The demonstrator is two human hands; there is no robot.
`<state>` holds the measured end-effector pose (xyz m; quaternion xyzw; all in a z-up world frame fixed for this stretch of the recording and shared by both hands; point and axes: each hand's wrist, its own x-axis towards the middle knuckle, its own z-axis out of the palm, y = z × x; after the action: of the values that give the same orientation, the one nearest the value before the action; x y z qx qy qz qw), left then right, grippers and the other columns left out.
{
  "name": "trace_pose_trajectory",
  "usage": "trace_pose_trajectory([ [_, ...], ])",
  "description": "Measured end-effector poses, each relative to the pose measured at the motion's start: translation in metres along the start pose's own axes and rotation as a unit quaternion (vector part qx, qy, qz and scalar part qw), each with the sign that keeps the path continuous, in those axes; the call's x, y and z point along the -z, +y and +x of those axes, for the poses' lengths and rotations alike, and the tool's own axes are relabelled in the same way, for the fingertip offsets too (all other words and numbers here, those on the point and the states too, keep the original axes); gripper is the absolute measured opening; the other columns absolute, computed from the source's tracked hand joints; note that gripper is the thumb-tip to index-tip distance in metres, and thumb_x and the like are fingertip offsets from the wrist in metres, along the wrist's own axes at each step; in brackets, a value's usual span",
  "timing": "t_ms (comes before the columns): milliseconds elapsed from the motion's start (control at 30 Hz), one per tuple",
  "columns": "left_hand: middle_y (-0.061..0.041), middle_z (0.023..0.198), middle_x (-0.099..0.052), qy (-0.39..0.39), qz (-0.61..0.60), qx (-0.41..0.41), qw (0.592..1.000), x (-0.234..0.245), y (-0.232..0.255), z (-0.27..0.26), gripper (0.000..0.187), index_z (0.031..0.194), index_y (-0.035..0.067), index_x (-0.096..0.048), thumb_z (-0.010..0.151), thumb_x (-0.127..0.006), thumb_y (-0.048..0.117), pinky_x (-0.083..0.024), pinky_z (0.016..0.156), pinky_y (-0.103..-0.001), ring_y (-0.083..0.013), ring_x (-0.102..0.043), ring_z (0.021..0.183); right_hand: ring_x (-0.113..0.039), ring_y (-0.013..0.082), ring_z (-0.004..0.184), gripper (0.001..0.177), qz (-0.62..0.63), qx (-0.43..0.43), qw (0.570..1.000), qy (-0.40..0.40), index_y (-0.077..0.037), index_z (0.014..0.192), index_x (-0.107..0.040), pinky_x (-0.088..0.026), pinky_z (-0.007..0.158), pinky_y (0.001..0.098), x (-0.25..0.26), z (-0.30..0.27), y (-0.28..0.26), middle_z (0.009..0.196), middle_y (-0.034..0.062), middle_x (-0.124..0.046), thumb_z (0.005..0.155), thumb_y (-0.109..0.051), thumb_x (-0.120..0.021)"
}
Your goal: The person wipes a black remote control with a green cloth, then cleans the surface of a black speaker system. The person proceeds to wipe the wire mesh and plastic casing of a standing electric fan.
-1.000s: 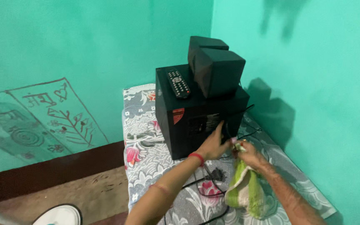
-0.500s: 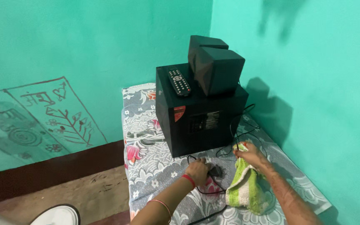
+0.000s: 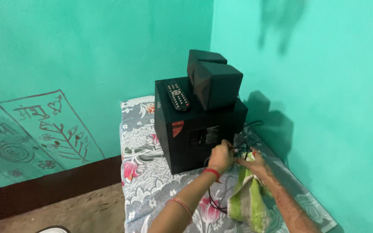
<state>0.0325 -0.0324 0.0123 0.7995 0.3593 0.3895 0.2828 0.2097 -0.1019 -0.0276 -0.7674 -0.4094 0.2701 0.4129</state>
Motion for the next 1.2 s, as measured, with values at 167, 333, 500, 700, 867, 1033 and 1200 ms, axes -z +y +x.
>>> trace_pose_trajectory([
  [167,-0.013,0.092,-0.077,-0.006,-0.171,0.145,0.974,-0.043,0.0,0.023,0.022,0.102,0.005,-0.075,0.085,-0.078,0.019,-0.059,0.076,-0.037,-0.0248,-0.076,0.082,-0.048,0.027,0.141,0.128,0.081,0.041,0.993,-0.07,-0.006,0.162,-0.009,-0.041,0.111,0.0417,0.019,0.028,0.029,0.16,0.0188,-0.038,0.067,-0.039,-0.087],
  [333,-0.006,0.088,-0.076,-0.044,-0.39,0.25,0.885,-0.09,-0.02,0.051,0.021,0.11,0.007,-0.074,0.09,-0.069,0.011,-0.058,0.069,-0.03,-0.0154,-0.07,0.075,-0.043,0.0254,0.14,0.128,0.028,0.145,0.989,0.028,0.002,0.158,-0.02,-0.039,0.112,0.0393,0.016,0.056,0.045,0.151,0.0207,-0.046,0.057,-0.025,-0.094],
  [500,-0.007,0.111,-0.074,-0.16,-0.464,0.187,0.851,-0.129,-0.03,0.088,0.037,0.132,-0.002,-0.068,0.101,-0.07,0.017,-0.053,0.085,-0.025,-0.015,-0.066,0.101,-0.061,0.0284,0.113,0.077,0.155,0.155,0.965,0.143,0.003,0.146,-0.052,-0.047,0.094,0.0418,0.023,0.101,0.051,0.127,0.0217,-0.063,0.081,-0.028,-0.082],
  [700,-0.016,0.14,-0.055,-0.121,-0.402,0.105,0.901,-0.113,0.027,0.067,0.061,0.149,0.007,-0.052,0.09,-0.063,0.021,-0.052,0.095,-0.034,-0.0246,-0.06,0.119,-0.067,0.0308,0.11,0.056,-0.001,0.231,0.954,0.192,0.0,0.132,-0.063,-0.052,0.092,0.0406,0.067,0.157,0.03,0.121,0.0188,-0.07,0.083,-0.02,-0.08],
  [867,-0.029,0.155,-0.037,-0.143,-0.165,0.023,0.976,-0.07,0.044,0.03,0.072,0.154,0.009,-0.048,0.088,-0.074,0.023,-0.036,0.117,-0.042,-0.0405,-0.041,0.142,-0.065,0.0402,0.114,0.054,-0.162,0.28,0.923,0.208,-0.006,0.132,-0.066,-0.052,0.092,0.0478,0.082,0.174,-0.004,0.124,0.0228,-0.07,0.085,-0.03,-0.077],
  [1033,-0.025,0.15,-0.049,-0.124,-0.137,0.014,0.983,-0.042,0.034,0.028,0.066,0.15,0.006,-0.053,0.088,-0.069,0.023,-0.041,0.114,-0.041,-0.0394,-0.05,0.137,-0.07,0.0384,0.107,0.048,-0.306,0.24,0.904,0.178,-0.025,0.132,-0.068,-0.057,0.091,0.0494,0.048,0.171,-0.004,0.122,0.0137,-0.073,0.089,-0.044,-0.068],
  [1200,-0.025,0.139,-0.061,-0.096,-0.149,-0.018,0.984,-0.012,0.041,0.033,0.062,0.15,0.005,-0.056,0.091,-0.066,0.021,-0.046,0.11,-0.041,-0.0378,-0.06,0.129,-0.07,0.0379,0.104,0.06,-0.39,0.081,0.917,0.029,-0.024,0.141,-0.058,-0.058,0.086,0.0504,0.026,0.184,-0.001,0.123,0.0135,-0.071,0.085,-0.038,-0.073],
])
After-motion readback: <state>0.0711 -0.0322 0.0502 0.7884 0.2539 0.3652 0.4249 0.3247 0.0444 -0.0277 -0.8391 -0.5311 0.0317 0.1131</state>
